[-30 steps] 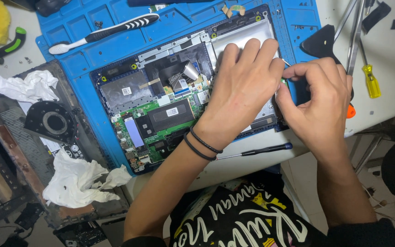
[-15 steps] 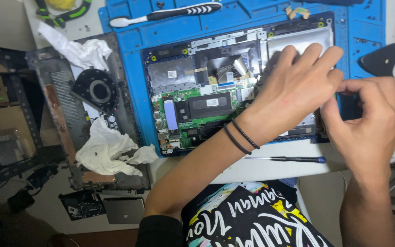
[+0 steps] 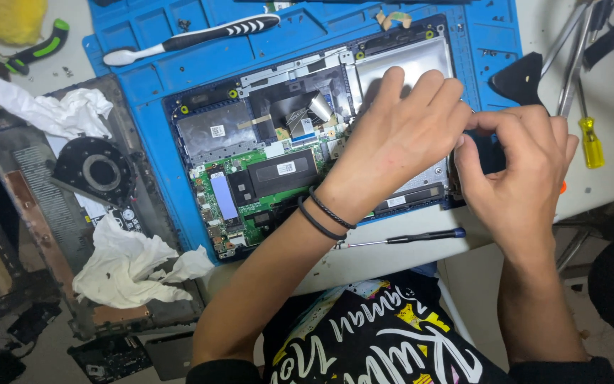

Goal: Cleaning a laptop cooling fan with a toothbrush and reinstalling it into the laptop chassis.

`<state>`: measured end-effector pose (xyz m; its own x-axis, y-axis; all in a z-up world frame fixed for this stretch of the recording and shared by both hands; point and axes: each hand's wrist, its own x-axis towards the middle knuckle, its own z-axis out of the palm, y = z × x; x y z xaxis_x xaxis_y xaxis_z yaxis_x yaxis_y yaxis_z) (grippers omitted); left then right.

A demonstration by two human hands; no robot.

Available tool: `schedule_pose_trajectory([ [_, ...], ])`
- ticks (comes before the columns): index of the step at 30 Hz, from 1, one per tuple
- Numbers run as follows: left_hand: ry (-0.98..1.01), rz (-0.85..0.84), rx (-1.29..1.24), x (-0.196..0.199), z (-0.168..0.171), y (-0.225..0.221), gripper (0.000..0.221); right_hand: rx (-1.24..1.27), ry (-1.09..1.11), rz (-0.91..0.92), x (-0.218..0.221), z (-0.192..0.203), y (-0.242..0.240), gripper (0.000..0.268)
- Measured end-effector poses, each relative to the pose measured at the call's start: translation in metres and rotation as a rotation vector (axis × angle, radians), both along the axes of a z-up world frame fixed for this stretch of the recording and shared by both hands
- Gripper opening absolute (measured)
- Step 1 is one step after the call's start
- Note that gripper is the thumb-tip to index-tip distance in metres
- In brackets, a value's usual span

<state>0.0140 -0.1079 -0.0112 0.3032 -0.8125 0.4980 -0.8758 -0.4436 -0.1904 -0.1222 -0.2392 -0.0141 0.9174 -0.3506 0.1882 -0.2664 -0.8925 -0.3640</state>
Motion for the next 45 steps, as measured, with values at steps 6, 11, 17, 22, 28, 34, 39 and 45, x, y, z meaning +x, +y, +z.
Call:
schedule_pose_trajectory([
  [6,-0.005,-0.018,0.050,-0.0004,0.0033,0.0005,0.030,-0.002,-0.035,-0.003,-0.0014,0.0055,-0.0003,0.008],
  [11,0.030,-0.047,0.010,0.0006,0.0019,0.0008,0.032,0.002,-0.018,-0.029,-0.0002,0.0041,0.0027,0.006],
  [17,0.059,-0.050,0.026,0.0002,0.0014,0.0015,0.031,0.008,-0.018,-0.031,0.0008,0.0051,0.0038,0.008],
  [22,0.042,-0.043,0.065,0.0004,0.0042,0.0020,0.030,0.002,-0.030,-0.022,0.0003,0.0046,0.0029,0.008],
  [28,0.116,-0.073,0.045,0.0011,0.0018,0.0031,0.028,0.007,-0.031,-0.024,0.0008,0.0057,0.0038,0.009],
  [34,0.121,-0.071,0.048,0.0012,0.0002,0.0029,0.027,-0.006,-0.034,-0.029,0.0007,0.0051,0.0043,0.008],
  [39,0.136,-0.085,0.025,0.0018,-0.0012,0.0022,0.027,0.002,-0.031,-0.021,0.0007,0.0062,0.0047,0.009],
  [45,0.168,-0.104,-0.003,0.0009,-0.0021,0.0015,0.027,-0.007,-0.027,-0.024,0.0001,0.0049,0.0040,0.008],
])
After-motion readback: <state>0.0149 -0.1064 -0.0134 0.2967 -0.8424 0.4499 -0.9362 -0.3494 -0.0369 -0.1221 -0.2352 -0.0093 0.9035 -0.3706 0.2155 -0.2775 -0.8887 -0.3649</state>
